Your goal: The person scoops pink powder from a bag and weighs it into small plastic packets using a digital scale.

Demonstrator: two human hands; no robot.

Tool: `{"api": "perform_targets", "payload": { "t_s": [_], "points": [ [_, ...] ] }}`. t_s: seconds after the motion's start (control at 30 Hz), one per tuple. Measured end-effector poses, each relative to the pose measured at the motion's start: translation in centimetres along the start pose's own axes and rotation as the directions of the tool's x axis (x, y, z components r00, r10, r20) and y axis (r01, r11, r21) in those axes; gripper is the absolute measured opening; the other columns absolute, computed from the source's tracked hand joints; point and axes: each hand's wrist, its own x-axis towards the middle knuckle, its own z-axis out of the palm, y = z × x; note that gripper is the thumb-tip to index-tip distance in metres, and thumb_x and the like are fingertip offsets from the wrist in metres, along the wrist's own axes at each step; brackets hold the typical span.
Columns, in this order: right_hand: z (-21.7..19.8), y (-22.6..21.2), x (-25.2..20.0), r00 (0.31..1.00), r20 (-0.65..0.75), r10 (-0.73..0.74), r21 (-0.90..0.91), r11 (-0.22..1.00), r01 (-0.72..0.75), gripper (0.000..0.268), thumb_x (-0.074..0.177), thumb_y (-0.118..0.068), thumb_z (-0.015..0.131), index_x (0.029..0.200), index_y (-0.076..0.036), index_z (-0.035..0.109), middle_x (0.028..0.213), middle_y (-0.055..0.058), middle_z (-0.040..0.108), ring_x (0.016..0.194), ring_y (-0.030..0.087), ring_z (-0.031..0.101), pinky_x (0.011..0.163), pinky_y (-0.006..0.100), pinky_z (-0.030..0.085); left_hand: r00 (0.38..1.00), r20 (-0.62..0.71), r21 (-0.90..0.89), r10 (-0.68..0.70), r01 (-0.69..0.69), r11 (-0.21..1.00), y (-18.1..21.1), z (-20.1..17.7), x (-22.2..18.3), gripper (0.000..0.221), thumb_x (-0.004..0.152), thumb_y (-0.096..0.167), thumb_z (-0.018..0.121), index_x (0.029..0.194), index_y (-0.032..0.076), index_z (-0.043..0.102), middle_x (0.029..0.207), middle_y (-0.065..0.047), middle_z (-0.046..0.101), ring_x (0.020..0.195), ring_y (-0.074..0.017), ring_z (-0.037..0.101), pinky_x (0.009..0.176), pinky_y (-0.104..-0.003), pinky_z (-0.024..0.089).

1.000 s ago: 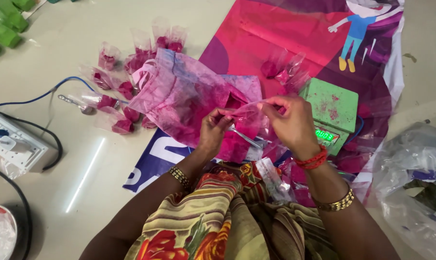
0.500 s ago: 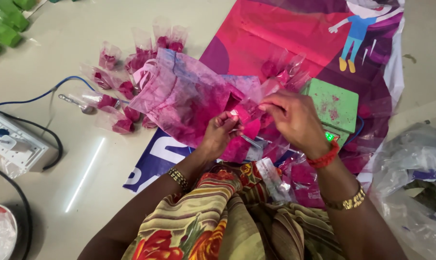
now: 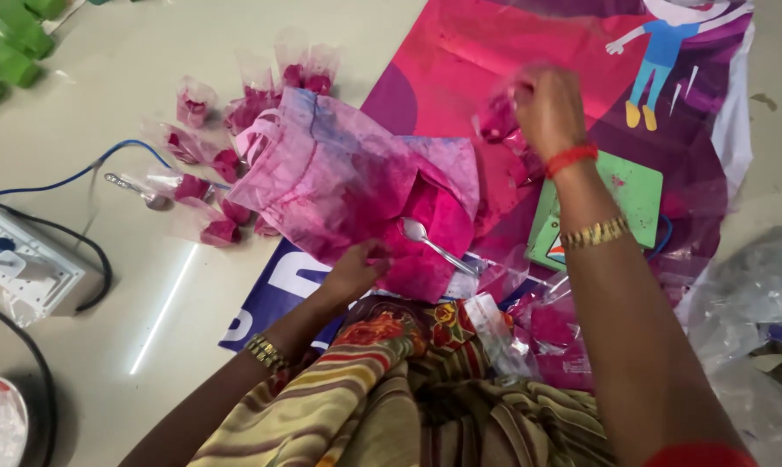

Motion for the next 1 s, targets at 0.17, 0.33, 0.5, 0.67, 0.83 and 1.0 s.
{"api": "perform_targets", "payload": {
  "t_s": [0.17, 0.33, 0.5, 0.67, 0.83, 1.0],
  "points": [
    [6.0, 7.0, 1.5, 0.996, -0.077, -0.047, -0.034, 0.998, 0.045, 0.015, 0.089, 0.0, 0.072, 0.102, -0.004, 0.078, 0.101, 0.02, 0.074, 0.094, 0.04, 0.071, 0.088, 0.047, 0.055, 0.999, -0.04, 0.087, -0.027, 0.03, 0.996, 1.7, -1.3, -2.0, 0.033, 0.094, 0.022, 0.065, 0.12, 0.003, 0.064, 0.11, -0.01, 0.074, 0.086, -0.019, 0.069, 0.07, -0.035, 0.058],
    [5.2, 4.8, -3.3, 0.99, -0.12, -0.069, -0.07, 0.996, 0.061, 0.028, 0.084, -0.004, 0.076, 0.112, 0.003, 0.074, 0.104, 0.025, 0.073, 0.096, 0.043, 0.07, 0.088, 0.046, 0.054, 0.999, 0.03, 0.181, 0.02, -0.025, 0.983, 0.9, -0.5, -1.6, 0.035, 0.095, 0.026, 0.065, 0.122, 0.004, 0.065, 0.109, -0.011, 0.074, 0.095, -0.0189, 0.07, 0.076, -0.036, 0.058],
    [2.2, -2.0, -14.7, 0.866, 0.399, 0.302, 0.233, 0.88, -0.414, 0.012, 0.091, -0.009, 0.063, 0.095, -0.006, 0.073, 0.083, 0.015, 0.076, 0.077, 0.028, 0.075, 0.069, 0.037, 0.056, 0.859, 0.503, 0.065, 0.094, -0.146, 0.987, 4.6, 2.8, -2.6, 0.043, 0.096, 0.034, 0.066, 0.128, 0.005, 0.061, 0.122, -0.008, 0.072, 0.116, -0.0178, 0.066, 0.1, -0.035, 0.051],
    [4.4, -3.7, -27.1, 0.742, 0.561, 0.368, -0.119, 0.922, -0.368, 0.018, 0.085, -0.02, 0.074, 0.099, -0.01, 0.077, 0.091, 0.02, 0.073, 0.083, 0.039, 0.072, 0.075, 0.048, 0.055, 0.602, 0.797, 0.233, 0.052, -0.386, 0.893, 1.7, 7.2, -2.1, 0.053, 0.094, 0.039, 0.072, 0.132, 0.003, 0.061, 0.121, -0.016, 0.071, 0.112, -0.0257, 0.067, 0.096, -0.038, 0.053],
    [4.4, -4.5, -30.4, 0.48, 0.577, 0.66, -0.211, 0.689, -0.694, 0.04, 0.074, -0.033, 0.087, 0.101, -0.007, 0.073, 0.098, 0.02, 0.072, 0.095, 0.041, 0.07, 0.081, 0.051, 0.054, 0.595, 0.802, 0.322, -0.046, -0.367, 0.873, 1.4, 9.0, -2.1, 0.057, 0.09, 0.042, 0.073, 0.132, 0.005, 0.06, 0.125, -0.014, 0.069, 0.116, -0.0237, 0.067, 0.097, -0.037, 0.053],
    [5.2, -2.0, -30.3, 0.606, 0.54, 0.584, 0.05, 0.696, -0.716, 0.023, 0.075, -0.016, 0.084, 0.095, -0.005, 0.079, 0.09, 0.013, 0.079, 0.08, 0.021, 0.075, 0.075, 0.033, 0.058, 0.828, 0.561, 0.332, 0.011, -0.236, 0.913, 1.2, 8.8, -0.9, 0.045, 0.092, 0.029, 0.07, 0.13, 0.005, 0.064, 0.118, -0.014, 0.076, 0.108, -0.0238, 0.073, 0.093, -0.037, 0.056]
  ]
}}
